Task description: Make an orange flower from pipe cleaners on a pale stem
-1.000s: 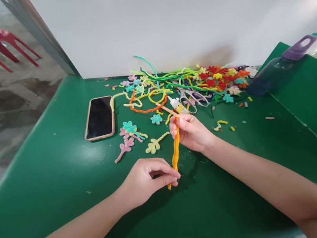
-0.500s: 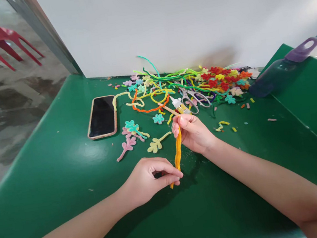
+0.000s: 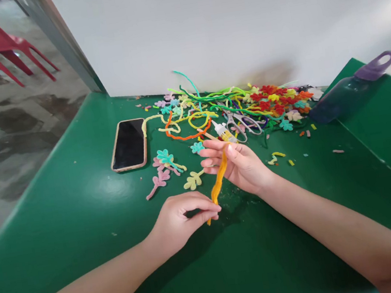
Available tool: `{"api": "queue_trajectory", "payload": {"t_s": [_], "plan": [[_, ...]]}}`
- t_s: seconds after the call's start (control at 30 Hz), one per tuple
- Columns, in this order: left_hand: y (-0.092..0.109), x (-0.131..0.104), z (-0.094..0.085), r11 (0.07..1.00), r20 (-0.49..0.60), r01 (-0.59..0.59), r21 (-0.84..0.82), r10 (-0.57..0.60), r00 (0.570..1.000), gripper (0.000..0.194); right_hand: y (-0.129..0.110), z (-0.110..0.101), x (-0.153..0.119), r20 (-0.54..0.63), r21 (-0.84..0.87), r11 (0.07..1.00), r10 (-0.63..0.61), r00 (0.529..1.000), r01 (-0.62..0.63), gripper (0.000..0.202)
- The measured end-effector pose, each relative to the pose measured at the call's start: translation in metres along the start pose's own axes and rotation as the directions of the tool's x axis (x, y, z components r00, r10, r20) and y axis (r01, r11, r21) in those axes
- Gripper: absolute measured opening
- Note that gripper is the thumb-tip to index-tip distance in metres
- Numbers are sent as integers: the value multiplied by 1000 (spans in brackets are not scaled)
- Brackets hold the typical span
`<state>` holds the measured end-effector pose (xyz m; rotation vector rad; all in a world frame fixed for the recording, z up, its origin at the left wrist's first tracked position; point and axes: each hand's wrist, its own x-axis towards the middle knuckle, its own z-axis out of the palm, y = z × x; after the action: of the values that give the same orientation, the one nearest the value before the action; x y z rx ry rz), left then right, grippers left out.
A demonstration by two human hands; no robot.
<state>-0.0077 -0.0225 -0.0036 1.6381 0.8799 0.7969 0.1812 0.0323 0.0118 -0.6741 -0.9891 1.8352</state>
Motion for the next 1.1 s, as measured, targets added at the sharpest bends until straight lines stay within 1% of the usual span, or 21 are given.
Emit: {"api": "queue_trajectory", "payload": {"t_s": [0.1,0.2,0.3,0.4,0.43,0.47,0.53,0.6,0.67,0.73,0.8,0.87,0.93,1.0,1.1], "plan": [[-2,1,-4,1000,-110,14,25,-11,994,10,3,2,-2,70,-27,996,86,994,-84,40],[-4,2,-7,996,-151,4,93,11,988,10,8,2,-3,88,-126,985,126,988,-114,36],[-8,0,-6,972,-103,-73,223,98,990,13,11,1,-3,49,-186,976,124,991,-113,29],[-10,-4,-2,923,-20,-202,328,220,975,19,13,2,-4,11,-174,979,110,994,-106,25],[-9,-5,-2,908,-7,-227,351,245,969,23,13,2,-4,4,-167,980,106,994,-104,24],[-9,-7,-1,900,-11,-234,368,256,967,27,13,2,-4,-4,-162,981,103,995,-102,24],[-5,-9,-1,909,-51,-196,368,231,972,30,14,2,-4,-15,-165,982,94,995,-95,23],[-2,-11,-3,949,-135,-117,292,162,977,26,14,2,-5,-15,-188,980,72,997,-73,23],[0,-10,-6,989,-245,-67,134,99,965,21,15,3,-6,-9,-214,975,54,999,-54,24],[-1,-7,-10,997,-365,-54,-46,34,930,17,15,4,-7,5,-234,970,63,998,-60,25],[-4,-2,-14,975,-442,-59,-213,-42,896,20,15,6,-10,26,-255,962,108,994,-98,26],[-8,3,-19,933,-460,-68,-353,-110,881,27,15,10,-12,54,-289,946,170,984,-147,26],[-11,6,-22,897,-459,-70,-435,-154,875,33,15,13,-14,71,-328,926,221,973,-187,26],[-12,8,-24,887,-469,-58,-457,-185,864,33,16,16,-15,76,-364,907,256,964,-212,26],[-13,8,-24,897,-482,-18,-441,-220,848,30,17,18,-16,66,-416,881,278,958,-227,27]]}}
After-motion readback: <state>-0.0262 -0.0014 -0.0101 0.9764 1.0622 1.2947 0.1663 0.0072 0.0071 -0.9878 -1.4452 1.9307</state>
